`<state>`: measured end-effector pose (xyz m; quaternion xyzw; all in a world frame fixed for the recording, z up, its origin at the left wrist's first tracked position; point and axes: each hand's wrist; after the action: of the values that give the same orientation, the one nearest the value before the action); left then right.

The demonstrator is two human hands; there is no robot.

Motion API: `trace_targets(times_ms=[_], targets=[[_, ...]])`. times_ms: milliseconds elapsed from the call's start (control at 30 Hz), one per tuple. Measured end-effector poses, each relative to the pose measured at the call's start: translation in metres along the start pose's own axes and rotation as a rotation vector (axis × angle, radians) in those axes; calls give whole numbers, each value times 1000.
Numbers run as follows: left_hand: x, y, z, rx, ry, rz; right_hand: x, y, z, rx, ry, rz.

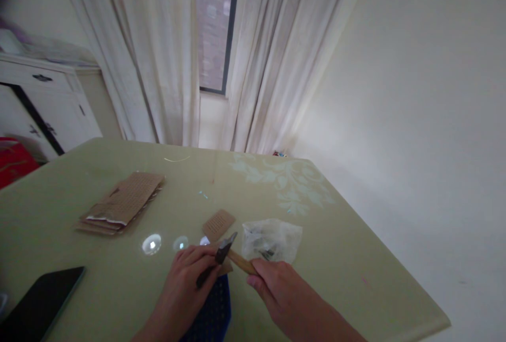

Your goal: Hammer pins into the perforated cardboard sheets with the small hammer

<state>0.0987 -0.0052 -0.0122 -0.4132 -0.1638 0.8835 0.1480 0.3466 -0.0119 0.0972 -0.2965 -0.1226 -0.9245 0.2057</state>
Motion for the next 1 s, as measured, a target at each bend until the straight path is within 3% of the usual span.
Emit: trace_targets(times_ms=[233,567,700,867,1000], targets=[[9,5,-11,-37,68,133,0,0,-7,-7,-2,-11],[9,5,-12,-1,120,161,-9,2,-26,32,25,-11],[9,4,-11,3,133,185,-12,-10,-29,-79,-30,-10],[13,-4,15,-91,186,149,-28,-53,-53,-261,-8,-24],[33,-10,40,-171,172,69,-53,-88,-87,-223,374,-171]])
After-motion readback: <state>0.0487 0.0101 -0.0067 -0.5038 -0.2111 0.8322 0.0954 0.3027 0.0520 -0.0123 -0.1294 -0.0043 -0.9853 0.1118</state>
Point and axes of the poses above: each hand's wrist, its own y-axis away from the middle knuckle, its own z-axis out of the back of the hand, x = y × z, and after that the axes turned 1 degree about x, right-handed
